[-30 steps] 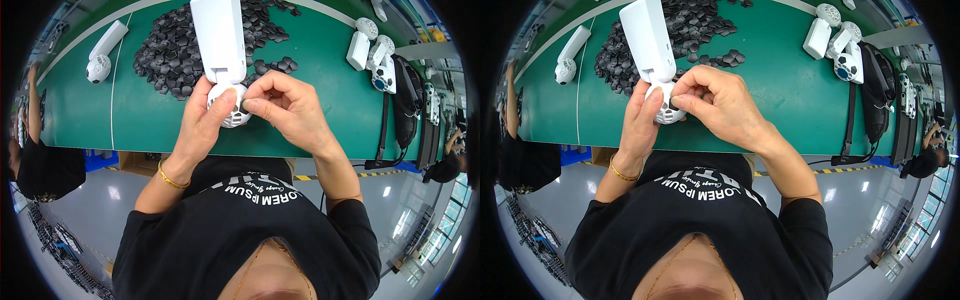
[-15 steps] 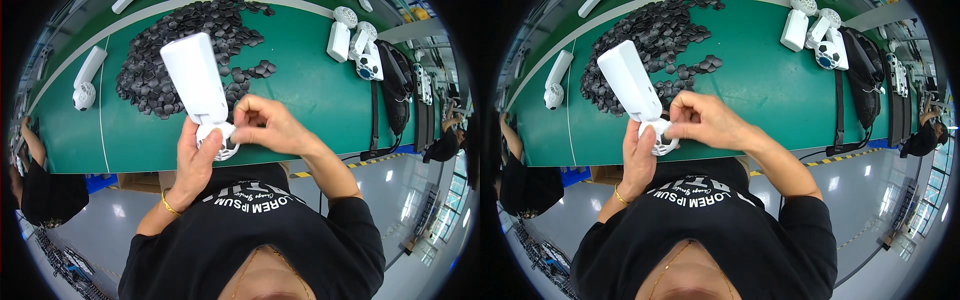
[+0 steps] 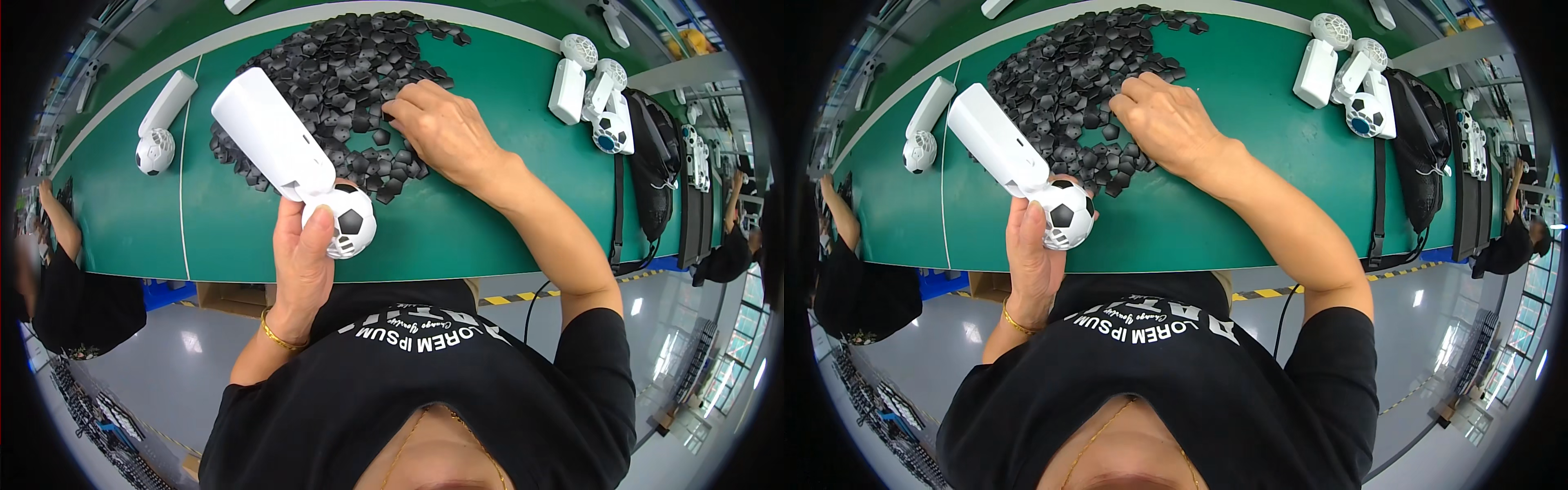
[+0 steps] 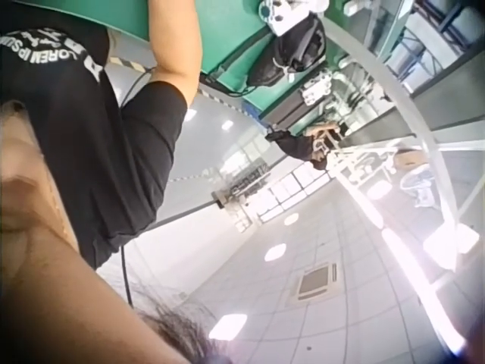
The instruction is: Assembling small black components into a white plastic housing on a factory production line.
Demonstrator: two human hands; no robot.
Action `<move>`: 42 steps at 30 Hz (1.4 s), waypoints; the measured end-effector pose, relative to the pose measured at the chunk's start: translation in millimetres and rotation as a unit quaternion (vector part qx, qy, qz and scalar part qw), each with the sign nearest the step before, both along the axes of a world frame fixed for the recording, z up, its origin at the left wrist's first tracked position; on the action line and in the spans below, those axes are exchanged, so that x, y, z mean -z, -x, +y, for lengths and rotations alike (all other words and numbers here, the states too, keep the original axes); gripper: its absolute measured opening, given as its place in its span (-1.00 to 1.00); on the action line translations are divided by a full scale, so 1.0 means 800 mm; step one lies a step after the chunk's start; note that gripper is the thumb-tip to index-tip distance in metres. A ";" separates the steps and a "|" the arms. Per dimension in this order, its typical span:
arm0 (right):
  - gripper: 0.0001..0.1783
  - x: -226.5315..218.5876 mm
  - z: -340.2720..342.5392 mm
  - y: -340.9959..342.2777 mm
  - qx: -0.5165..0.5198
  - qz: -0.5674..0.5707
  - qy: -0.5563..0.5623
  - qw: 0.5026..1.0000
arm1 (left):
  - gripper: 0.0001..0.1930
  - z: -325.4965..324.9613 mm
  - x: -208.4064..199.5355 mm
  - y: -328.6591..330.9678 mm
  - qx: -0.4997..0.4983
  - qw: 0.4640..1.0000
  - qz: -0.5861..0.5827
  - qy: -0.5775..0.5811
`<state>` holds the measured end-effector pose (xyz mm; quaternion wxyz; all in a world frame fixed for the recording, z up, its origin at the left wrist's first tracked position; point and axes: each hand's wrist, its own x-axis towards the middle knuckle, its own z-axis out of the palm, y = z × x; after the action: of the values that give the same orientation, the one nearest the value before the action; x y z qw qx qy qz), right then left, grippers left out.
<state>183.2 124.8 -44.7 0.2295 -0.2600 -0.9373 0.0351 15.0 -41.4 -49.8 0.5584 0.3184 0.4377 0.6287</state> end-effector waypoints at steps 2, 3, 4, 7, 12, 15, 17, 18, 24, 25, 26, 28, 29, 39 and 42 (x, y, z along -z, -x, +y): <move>-0.74 0.000 0.000 0.001 -0.014 -0.022 -0.009 1.000 | -0.37 0.002 -0.001 0.004 -0.003 1.000 0.002 -0.002; -0.74 0.000 -0.001 0.002 -0.022 -0.040 -0.030 0.999 | -0.37 0.003 -0.003 0.005 -0.006 1.000 0.001 -0.001; -0.74 -0.001 -0.001 0.004 -0.031 -0.057 -0.051 0.997 | -0.39 0.004 -0.005 0.006 -0.001 1.000 -0.014 -0.003; -0.74 -0.001 0.002 0.009 -0.046 -0.079 -0.081 0.993 | -0.43 0.006 -0.018 0.006 0.002 0.999 -0.040 -0.004; -0.79 -0.007 0.009 0.014 -0.021 -0.029 -0.085 0.996 | -0.53 0.018 -0.028 0.003 -0.015 0.989 -0.146 -0.015; -0.83 -0.029 -0.007 0.017 0.014 0.100 0.117 0.988 | -0.54 0.023 -0.027 0.004 -0.017 0.990 -0.139 -0.018; -0.86 -0.056 -0.044 0.014 0.057 0.262 0.479 0.836 | -0.59 0.024 -0.032 0.002 -0.035 0.988 -0.149 -0.019; -0.86 -0.061 -0.062 0.011 0.056 0.260 0.480 0.836 | -0.61 0.025 -0.034 0.000 -0.040 0.987 -0.156 -0.019; -0.84 -0.043 -0.119 0.019 -0.013 0.394 0.505 0.768 | -0.63 0.029 -0.037 -0.009 -0.023 0.984 -0.179 -0.002; -0.84 -0.039 -0.121 0.019 -0.012 0.395 0.505 0.767 | -0.63 0.029 -0.037 -0.010 -0.023 0.984 -0.178 -0.001; -0.85 -0.035 -0.122 0.019 -0.008 0.398 0.497 0.771 | -0.63 0.028 -0.037 -0.011 -0.024 0.984 -0.177 -0.001; -0.86 -0.031 -0.123 0.020 -0.002 0.403 0.481 0.779 | -0.63 0.026 -0.037 -0.012 -0.023 0.985 -0.174 -0.004; -0.86 -0.029 -0.123 0.020 -0.002 0.403 0.480 0.779 | -0.64 0.025 -0.036 -0.013 -0.022 0.985 -0.170 -0.007; -0.56 -0.024 -0.124 0.006 -0.034 0.335 0.577 0.744 | -0.63 -0.013 -0.032 -0.022 -0.049 0.990 -0.135 0.001; -0.54 -0.026 -0.121 0.005 -0.035 0.317 0.609 0.726 | -0.62 -0.017 -0.026 -0.021 -0.052 0.988 -0.144 0.006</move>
<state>178.9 27.9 -24.1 0.3043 -0.2847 -0.5955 0.6868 31.8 -54.9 -29.4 0.5838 0.1982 0.3728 0.6935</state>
